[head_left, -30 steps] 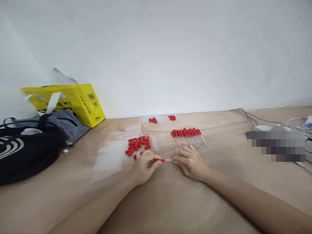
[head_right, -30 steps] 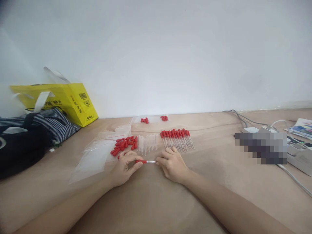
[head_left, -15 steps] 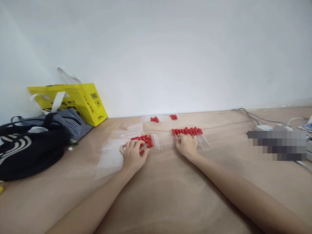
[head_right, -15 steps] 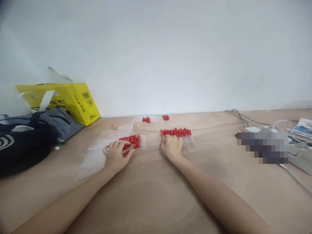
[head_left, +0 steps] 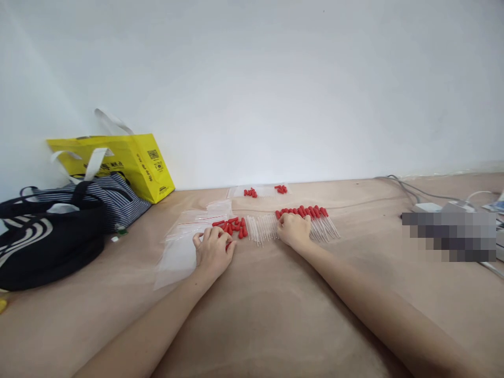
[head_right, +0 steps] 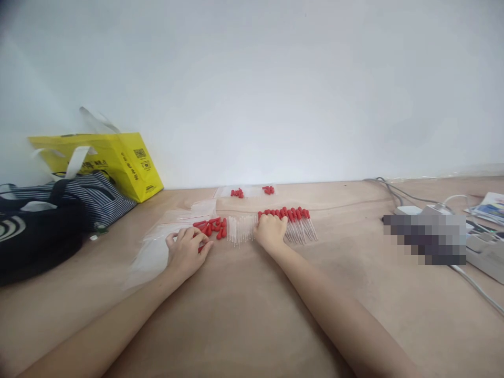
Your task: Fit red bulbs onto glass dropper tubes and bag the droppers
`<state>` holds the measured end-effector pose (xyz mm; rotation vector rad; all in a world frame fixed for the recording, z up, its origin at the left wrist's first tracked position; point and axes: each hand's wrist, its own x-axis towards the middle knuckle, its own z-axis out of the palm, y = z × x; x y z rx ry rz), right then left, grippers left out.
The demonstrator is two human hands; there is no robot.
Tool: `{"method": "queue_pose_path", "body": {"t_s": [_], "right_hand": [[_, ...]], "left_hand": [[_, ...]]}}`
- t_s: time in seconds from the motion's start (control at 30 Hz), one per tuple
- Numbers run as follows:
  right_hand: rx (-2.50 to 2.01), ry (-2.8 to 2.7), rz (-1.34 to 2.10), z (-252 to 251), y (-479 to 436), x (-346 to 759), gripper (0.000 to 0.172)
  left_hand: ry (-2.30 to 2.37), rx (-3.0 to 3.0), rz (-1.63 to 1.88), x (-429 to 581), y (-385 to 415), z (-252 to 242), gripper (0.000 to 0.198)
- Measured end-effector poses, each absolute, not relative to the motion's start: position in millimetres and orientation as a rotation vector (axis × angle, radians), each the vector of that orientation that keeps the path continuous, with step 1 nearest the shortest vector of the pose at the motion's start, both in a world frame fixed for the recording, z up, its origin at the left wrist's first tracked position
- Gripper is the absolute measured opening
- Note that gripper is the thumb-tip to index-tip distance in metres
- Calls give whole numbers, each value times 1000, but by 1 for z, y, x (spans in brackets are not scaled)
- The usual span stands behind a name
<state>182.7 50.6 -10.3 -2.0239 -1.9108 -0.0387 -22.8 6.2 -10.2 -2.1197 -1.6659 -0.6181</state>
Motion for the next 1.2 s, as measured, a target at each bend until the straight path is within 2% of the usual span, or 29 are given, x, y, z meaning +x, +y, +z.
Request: {"method": "queue_pose_path", "body": {"t_s": [0.23, 0.53, 0.63, 0.77, 0.97, 1.2], "right_hand": [[-2158, -1932, 98, -1, 63, 174, 24], [-2154, -1925, 189, 0, 68, 173, 21], [-2094, -1939, 164, 4, 63, 175, 23], [-1884, -2022, 121, 4, 46, 188, 23], [-1112, -2147, 223, -16, -2, 224, 16], [-1008, -2240, 163, -27, -32, 226, 20]], "left_hand": [[-1623, -2176, -690, -16, 3, -9, 12], [-1458, -2582, -712, -1, -13, -14, 9], [-1489, -2615, -707, -6, -12, -15, 16], [-1541, -2644, -696, -9, -10, -13, 13], [-1547, -2644, -788, 0, -13, -11, 11], [-1452, -2696, -856, 12, -18, -16, 14]]}}
